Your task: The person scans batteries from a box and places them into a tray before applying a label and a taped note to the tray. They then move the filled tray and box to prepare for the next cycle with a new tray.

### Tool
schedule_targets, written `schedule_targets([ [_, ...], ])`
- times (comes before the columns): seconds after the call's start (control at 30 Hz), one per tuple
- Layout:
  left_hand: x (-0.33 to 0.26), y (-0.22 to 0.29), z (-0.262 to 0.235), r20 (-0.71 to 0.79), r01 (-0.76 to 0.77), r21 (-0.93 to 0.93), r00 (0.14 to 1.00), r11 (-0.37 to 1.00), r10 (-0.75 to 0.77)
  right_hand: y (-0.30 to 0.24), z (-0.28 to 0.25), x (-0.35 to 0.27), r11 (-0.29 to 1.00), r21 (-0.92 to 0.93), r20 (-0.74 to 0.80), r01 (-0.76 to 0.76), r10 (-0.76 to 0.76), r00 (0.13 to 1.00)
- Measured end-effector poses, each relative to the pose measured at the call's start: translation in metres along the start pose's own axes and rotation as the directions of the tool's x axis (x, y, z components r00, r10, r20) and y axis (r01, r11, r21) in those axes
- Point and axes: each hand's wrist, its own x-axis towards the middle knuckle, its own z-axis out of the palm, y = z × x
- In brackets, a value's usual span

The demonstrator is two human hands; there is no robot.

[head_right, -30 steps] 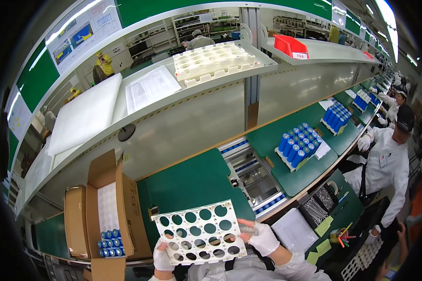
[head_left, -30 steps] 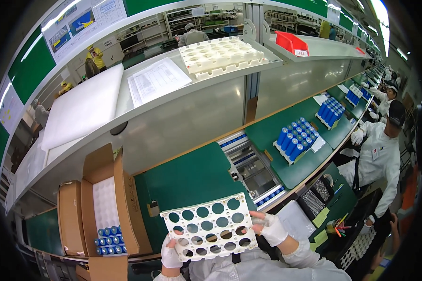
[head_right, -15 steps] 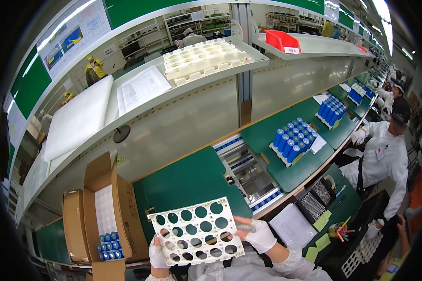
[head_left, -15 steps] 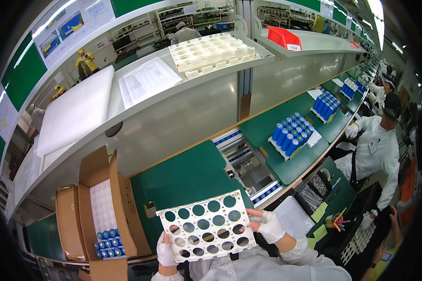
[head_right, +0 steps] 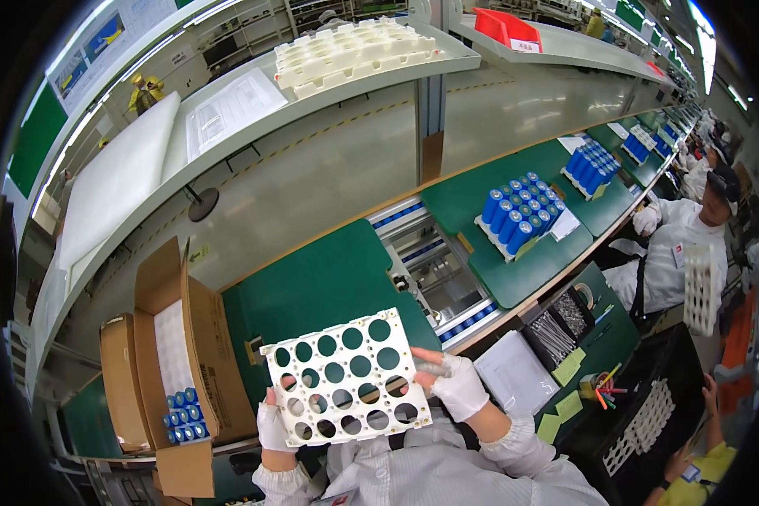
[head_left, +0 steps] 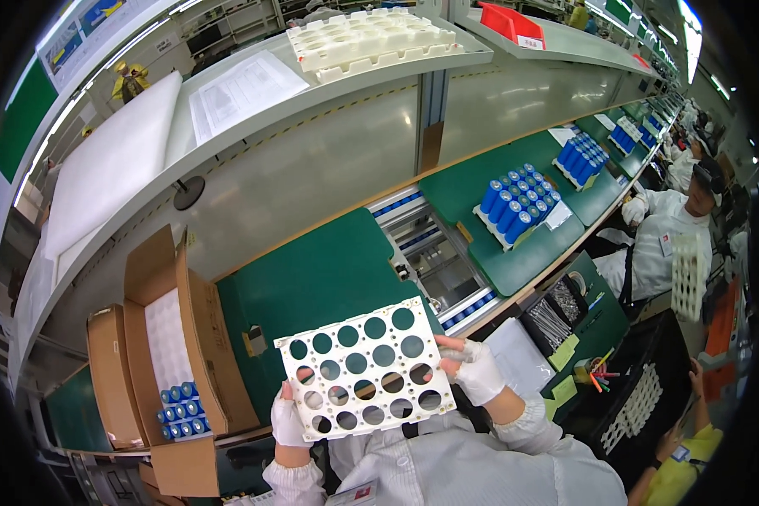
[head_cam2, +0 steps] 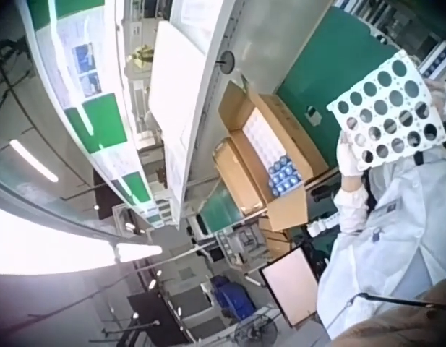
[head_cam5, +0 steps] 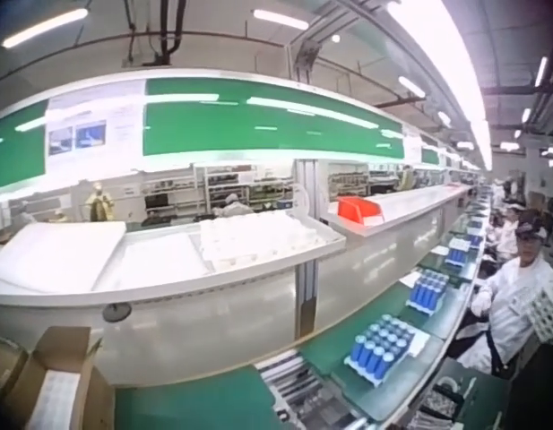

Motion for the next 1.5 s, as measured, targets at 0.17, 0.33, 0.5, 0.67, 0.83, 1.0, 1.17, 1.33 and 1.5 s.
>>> schedule_targets([
  [0.17, -0.002, -0.002, -0.011, -0.007, 0.019, 0.011, 1.0, 1.0, -0.019, -0.002, 0.003, 0.001, 0.999, 0.038, -0.013, 0.014, -0.013, 1.0],
  [0.33, -0.007, -0.002, -0.012, -0.016, 0.049, -0.081, 0.999, 0.995, -0.051, 0.014, -0.007, 0.009, 0.995, 0.083, -0.03, 0.059, -0.057, 0.998],
  [0.5, -0.011, -0.004, -0.009, 0.06, 0.088, -0.105, 0.995, 0.991, -0.082, 0.023, -0.017, 0.019, 0.991, 0.098, -0.067, 0.09, -0.084, 0.994],
  [0.67, -0.013, -0.004, -0.005, 0.056, 0.056, -0.081, 0.997, 0.995, -0.052, 0.026, -0.015, 0.029, 0.996, 0.057, -0.086, 0.065, -0.06, 0.994],
  [0.83, -0.014, -0.006, -0.016, 0.075, 0.051, -0.112, 0.996, 0.992, -0.043, 0.03, -0.01, 0.039, 0.998, 0.064, -0.074, -0.001, 0.006, 0.997],
  [1.0, -0.012, -0.004, -0.018, 0.054, 0.061, -0.114, 0.997, 0.992, -0.055, 0.042, -0.015, 0.052, 0.999, -0.029, -0.143, -0.031, 0.026, 0.989],
  [1.17, 0.031, -0.006, -0.06, 0.182, 0.221, -0.191, 0.965, 0.956, -0.187, 0.057, -0.015, 0.083, 0.978, -0.2, -0.068, -0.06, 0.047, 0.997],
  [1.33, 0.087, 0.004, -0.109, 0.495, 0.458, -0.28, 0.822, 0.844, -0.281, 0.077, -0.017, 0.15, 0.93, -0.363, 0.081, 0.049, -0.02, 0.996],
  [1.5, 0.075, 0.03, -0.086, 0.287, -0.292, 0.952, 0.956, -0.096, -0.06, 0.084, -0.019, 0.174, 0.321, -0.661, 0.44, 0.678, -0.567, 0.697],
])
